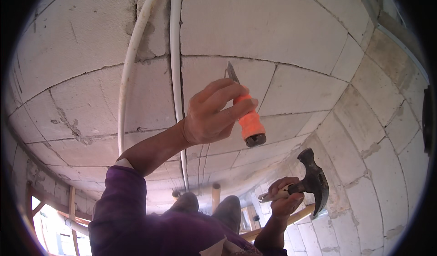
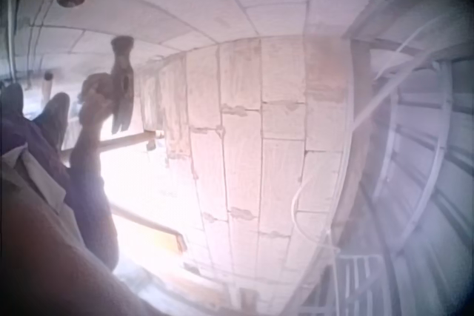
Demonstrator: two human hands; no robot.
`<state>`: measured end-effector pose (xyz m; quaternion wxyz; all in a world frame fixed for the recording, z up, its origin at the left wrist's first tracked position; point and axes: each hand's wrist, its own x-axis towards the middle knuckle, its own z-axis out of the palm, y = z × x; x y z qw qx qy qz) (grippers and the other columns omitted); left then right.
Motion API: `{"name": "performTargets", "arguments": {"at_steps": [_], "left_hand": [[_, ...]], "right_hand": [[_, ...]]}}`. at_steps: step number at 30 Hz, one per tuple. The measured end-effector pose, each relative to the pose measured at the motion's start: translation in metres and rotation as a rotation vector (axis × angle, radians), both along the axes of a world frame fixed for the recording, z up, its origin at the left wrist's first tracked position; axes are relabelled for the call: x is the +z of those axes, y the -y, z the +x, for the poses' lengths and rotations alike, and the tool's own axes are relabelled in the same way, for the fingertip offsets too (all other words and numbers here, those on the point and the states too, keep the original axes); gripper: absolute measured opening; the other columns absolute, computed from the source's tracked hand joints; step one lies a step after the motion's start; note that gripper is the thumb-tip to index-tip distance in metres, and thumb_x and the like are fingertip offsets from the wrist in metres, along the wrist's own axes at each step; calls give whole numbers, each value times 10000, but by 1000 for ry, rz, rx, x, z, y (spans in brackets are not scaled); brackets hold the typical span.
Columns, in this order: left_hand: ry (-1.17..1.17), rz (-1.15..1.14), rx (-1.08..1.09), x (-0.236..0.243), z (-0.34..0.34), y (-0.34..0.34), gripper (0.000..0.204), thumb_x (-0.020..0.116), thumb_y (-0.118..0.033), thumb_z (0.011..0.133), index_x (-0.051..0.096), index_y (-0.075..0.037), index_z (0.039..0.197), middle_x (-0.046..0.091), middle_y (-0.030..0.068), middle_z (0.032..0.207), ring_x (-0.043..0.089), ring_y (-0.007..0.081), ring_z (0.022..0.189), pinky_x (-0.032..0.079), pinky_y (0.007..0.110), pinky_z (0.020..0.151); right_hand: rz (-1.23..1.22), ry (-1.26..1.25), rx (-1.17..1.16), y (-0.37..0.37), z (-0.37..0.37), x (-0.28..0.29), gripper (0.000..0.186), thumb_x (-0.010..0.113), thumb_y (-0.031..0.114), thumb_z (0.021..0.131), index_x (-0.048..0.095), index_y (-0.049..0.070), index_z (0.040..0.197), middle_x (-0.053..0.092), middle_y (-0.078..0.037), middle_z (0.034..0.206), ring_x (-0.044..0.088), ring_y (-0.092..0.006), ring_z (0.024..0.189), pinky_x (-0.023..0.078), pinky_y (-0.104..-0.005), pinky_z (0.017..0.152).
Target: The person uses a hammer and a chisel to create a groove in a white tiled ceiling. They repeatedly strike the chisel to chip away the surface material along a line, likely to embed a white conduit pipe. The person works methodically, moving the chisel and hammering to extend the groove.
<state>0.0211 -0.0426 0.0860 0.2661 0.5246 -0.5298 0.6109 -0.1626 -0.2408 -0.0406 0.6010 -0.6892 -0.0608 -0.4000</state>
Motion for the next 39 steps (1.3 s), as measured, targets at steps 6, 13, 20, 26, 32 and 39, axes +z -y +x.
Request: {"name": "performTargets", "arguments": {"at_steps": [6, 13, 20, 26, 32, 39], "left_hand": [[19, -5, 10, 5, 2, 0, 302, 724, 31, 678, 643, -69, 950, 585, 80, 907, 618, 233, 819, 546, 294, 625], [-17, 3, 42, 15, 1, -1, 283, 704, 29, 690, 647, -61, 952, 593, 84, 915, 623, 226, 818, 549, 299, 636], [-35, -18, 104, 44, 0, -11, 354, 738, -25, 675, 677, -70, 1021, 671, 106, 951, 667, 250, 800, 558, 322, 680], [-212, 154, -173, 70, 2, -10, 288, 746, -23, 706, 696, -72, 985, 700, 84, 869, 680, 212, 764, 557, 295, 649], [-306, 258, -69, 85, -17, -15, 261, 727, 26, 702, 688, -49, 949, 698, 82, 830, 676, 204, 744, 539, 283, 621], [-302, 265, -193, 84, -6, -15, 271, 739, 19, 698, 680, -48, 953, 702, 91, 886, 686, 224, 759, 545, 305, 626]], "right_hand": [[-13, -19, 8, -4, -1, 8, 762, 307, 786, 836, 448, 37, 815, 475, -79, 576, 462, -148, 450, 386, -259, 411], [3, 198, -25, -12, 2, 32, 757, 319, 780, 839, 459, 36, 831, 487, -81, 603, 466, -149, 458, 391, -250, 417], [-367, 177, -145, -28, 30, 64, 713, 288, 738, 884, 484, 53, 850, 499, -77, 608, 468, -153, 471, 389, -241, 430], [4, 622, 264, -23, 25, 99, 753, 200, 737, 899, 485, 44, 829, 519, -82, 596, 486, -156, 454, 400, -267, 391], [-306, 162, 22, -8, 26, 104, 761, 281, 777, 861, 478, 41, 866, 503, -84, 631, 501, -166, 506, 420, -276, 428], [-327, 114, -29, -17, 44, 102, 739, 284, 768, 867, 458, 51, 841, 475, -66, 606, 463, -140, 467, 408, -252, 422]]}}
